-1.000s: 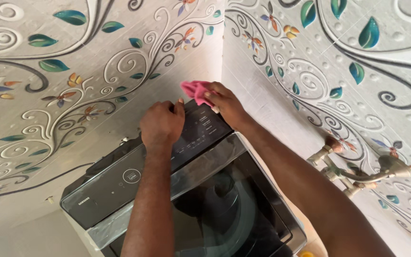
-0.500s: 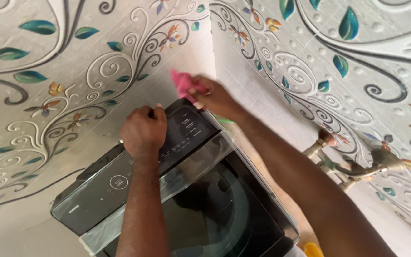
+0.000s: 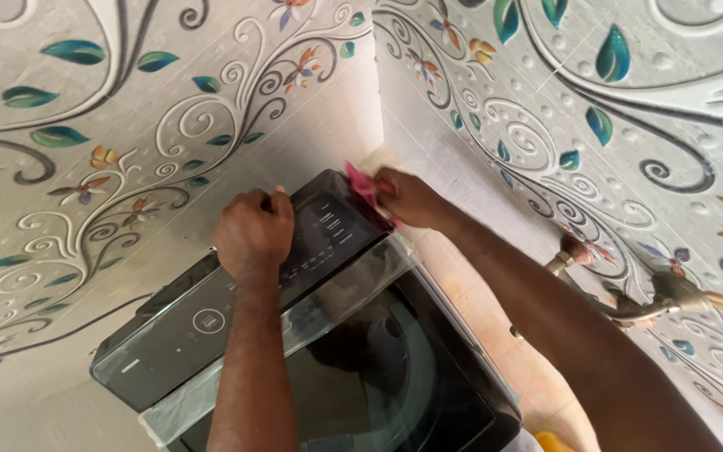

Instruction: The person peels the protective plastic film from a washing machine and wipes down its top surfaces, control panel, and edges with a cloth.

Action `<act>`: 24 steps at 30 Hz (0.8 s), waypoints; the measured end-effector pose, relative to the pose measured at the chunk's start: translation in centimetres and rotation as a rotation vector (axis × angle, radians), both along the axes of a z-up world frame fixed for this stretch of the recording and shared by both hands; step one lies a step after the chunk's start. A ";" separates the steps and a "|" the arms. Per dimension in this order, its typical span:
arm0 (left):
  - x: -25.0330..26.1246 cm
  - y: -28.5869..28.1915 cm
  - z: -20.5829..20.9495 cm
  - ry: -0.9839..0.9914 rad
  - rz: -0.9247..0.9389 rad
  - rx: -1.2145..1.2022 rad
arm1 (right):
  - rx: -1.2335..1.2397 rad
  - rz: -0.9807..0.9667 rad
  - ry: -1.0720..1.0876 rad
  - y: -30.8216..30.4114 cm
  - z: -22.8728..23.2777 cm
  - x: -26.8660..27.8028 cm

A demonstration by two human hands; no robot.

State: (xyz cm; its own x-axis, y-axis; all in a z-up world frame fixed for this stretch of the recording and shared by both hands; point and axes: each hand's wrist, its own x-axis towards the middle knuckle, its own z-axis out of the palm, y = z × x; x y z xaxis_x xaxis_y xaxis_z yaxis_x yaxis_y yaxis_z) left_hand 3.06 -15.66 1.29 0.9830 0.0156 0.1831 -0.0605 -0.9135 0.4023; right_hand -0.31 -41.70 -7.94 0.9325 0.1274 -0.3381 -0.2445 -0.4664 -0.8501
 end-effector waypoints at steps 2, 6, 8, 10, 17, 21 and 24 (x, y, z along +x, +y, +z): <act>0.1 0.0 -0.1 -0.006 -0.011 0.017 | 0.131 -0.085 0.017 1.9 0.5 1.6; 0.2 0.2 -0.6 -0.043 -0.021 0.060 | 0.289 -0.118 -0.365 4.1 -1.6 2.7; 0.2 0.2 -0.7 -0.036 -0.019 0.065 | 0.197 -0.130 -0.215 2.8 -3.9 1.3; 0.3 0.2 -0.7 -0.035 -0.017 0.062 | 0.097 -0.140 -0.072 0.7 -6.3 -0.8; 0.0 0.4 -0.7 -0.041 -0.021 0.057 | 0.118 -0.135 -0.106 0.4 -6.4 -1.6; 0.1 0.3 -0.8 -0.035 -0.025 0.070 | 0.329 -0.306 -0.255 4.9 -4.6 1.2; 0.0 0.4 -0.8 -0.069 -0.041 0.085 | 0.247 -0.229 -0.433 4.4 -3.9 0.7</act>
